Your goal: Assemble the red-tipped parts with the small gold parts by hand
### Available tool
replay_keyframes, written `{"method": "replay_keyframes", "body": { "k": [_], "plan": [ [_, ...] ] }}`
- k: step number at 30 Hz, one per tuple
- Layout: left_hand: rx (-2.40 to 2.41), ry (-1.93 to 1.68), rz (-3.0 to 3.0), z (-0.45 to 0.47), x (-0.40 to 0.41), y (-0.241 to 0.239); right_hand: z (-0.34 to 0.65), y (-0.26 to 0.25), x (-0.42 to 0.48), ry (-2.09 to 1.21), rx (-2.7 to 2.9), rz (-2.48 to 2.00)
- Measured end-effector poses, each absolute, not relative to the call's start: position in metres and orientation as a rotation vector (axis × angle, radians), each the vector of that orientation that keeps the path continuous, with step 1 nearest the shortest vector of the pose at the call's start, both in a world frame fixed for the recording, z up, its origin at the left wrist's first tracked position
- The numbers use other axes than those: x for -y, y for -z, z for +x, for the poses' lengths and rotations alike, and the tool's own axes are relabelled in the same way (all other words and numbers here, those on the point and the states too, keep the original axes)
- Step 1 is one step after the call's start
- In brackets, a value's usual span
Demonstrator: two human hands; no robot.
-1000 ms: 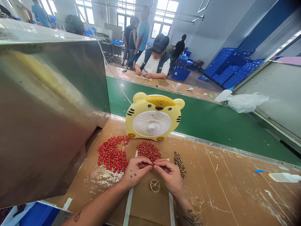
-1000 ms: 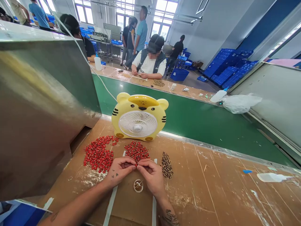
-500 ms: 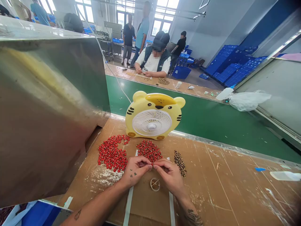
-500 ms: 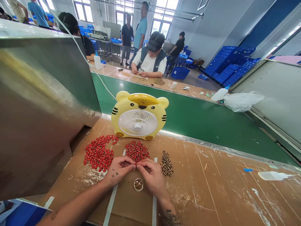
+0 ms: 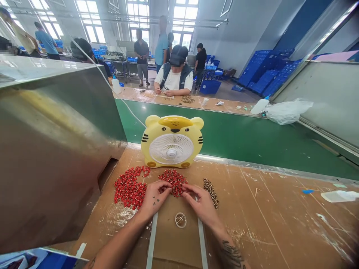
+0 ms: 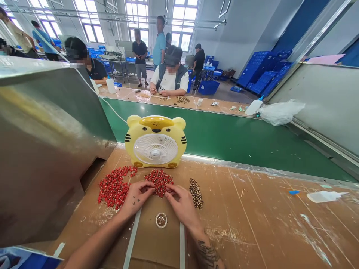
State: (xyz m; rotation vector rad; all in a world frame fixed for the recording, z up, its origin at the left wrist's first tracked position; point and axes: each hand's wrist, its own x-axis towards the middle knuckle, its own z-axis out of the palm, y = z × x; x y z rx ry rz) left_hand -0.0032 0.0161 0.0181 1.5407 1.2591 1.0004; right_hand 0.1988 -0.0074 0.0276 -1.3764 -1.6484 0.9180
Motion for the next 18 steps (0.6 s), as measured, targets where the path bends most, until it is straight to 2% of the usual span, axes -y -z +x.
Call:
{"method": "replay_keyframes", "body": {
  "k": [7,11,18],
  "plan": [
    [-1.354,-0.933,1.975,0.001,-0.039,-0.018,0.216,-0.03,0.019,-0.943,1.833,-1.325],
    [-1.474,-0.858,2.153,-0.026,-0.044,-0.028,0.222,-0.029,0.025,-0.994,1.922,-1.216],
    [-1.458,-0.282,2.375,-0.082,-0.029,-0.06,0.229,-0.026,0.025,-1.093,2.07,-1.174]
  ]
}}
